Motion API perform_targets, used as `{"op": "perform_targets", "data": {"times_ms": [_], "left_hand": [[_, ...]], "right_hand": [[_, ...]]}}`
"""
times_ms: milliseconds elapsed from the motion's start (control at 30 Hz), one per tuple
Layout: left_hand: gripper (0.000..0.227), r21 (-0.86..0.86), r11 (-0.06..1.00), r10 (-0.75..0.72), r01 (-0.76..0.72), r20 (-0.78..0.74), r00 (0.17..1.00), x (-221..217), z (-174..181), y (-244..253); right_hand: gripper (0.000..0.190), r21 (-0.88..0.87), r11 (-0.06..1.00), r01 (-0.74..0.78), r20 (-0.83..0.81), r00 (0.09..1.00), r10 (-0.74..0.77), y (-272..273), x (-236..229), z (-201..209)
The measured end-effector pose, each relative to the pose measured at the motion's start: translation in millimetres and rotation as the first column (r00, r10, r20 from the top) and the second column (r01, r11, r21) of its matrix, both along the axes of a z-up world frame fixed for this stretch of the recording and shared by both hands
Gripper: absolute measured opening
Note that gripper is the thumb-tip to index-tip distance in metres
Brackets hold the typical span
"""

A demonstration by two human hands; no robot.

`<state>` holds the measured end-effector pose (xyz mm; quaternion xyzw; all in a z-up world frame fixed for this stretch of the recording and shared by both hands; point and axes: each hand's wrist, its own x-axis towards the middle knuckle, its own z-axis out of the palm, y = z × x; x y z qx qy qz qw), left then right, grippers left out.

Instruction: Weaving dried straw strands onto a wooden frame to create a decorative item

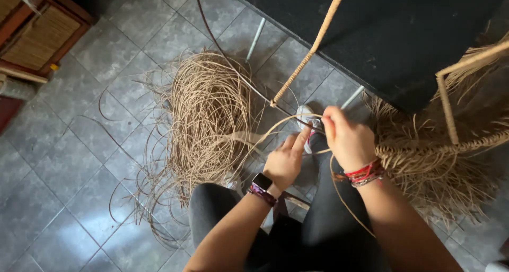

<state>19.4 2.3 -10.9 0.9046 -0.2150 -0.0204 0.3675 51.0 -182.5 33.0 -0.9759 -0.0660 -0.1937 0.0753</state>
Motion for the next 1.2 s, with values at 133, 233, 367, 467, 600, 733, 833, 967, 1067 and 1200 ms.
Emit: {"op": "perform_targets", "data": {"times_ms": [133, 233, 367, 467, 600, 733, 833, 967, 1067, 1200], "left_hand": [[0.081, 0.226, 0.973, 0.0, -0.054, 0.234, 0.972, 20, -53, -20], [0.063, 0.15, 0.979, 0.066, -0.137, 0.403, 0.913, 20, -68, -27], [0.068, 0.105, 0.989, 0.057, -0.109, 0.409, 0.911, 18, -68, -24], [0.063, 0.132, 0.975, 0.113, -0.18, 0.405, 0.907, 29, -83, -38], [0.019, 0.069, 0.958, 0.276, -0.279, 0.048, 0.96, 27, -83, -42], [0.024, -0.046, 0.962, 0.236, -0.268, -0.346, 0.908, -21, -79, -20], [0.014, -0.069, 0.979, 0.18, -0.193, -0.163, 0.97, -43, -40, -6], [0.014, 0.045, 0.991, 0.111, -0.125, 0.233, 0.966, -52, -16, 2], [0.017, 0.064, 0.994, 0.052, -0.086, 0.417, 0.908, -50, 21, 7], [0.021, 0.041, 0.995, -0.096, 0.087, 0.509, 0.855, -46, -24, 22]], "right_hand": [[0.013, -0.15, 0.986, 0.072, -0.258, 0.96, -0.11, 13, 3, -2], [0.016, -0.127, 0.986, 0.105, -0.376, 0.915, -0.146, 17, 7, 4], [0.019, -0.14, 0.97, 0.199, -0.536, 0.809, -0.244, 13, 19, 2], [0.021, -0.112, 0.988, 0.105, -0.54, 0.828, -0.15, 9, 16, -5], [0.077, 0.306, 0.944, -0.124, -0.252, 0.945, 0.206, 16, -29, 13], [0.069, 0.496, 0.861, -0.108, -0.048, 0.987, 0.151, 29, -80, -19], [0.05, 0.867, 0.437, 0.24, -0.352, 0.915, 0.197, 33, -103, -46], [0.018, 0.854, 0.425, 0.3, -0.396, 0.904, 0.159, 37, -102, -47], [0.015, 0.847, 0.44, 0.298, -0.403, 0.899, 0.169, 29, -103, -51], [0.007, 0.916, 0.247, 0.316, -0.384, 0.871, 0.308, 25, -109, -38]]}}
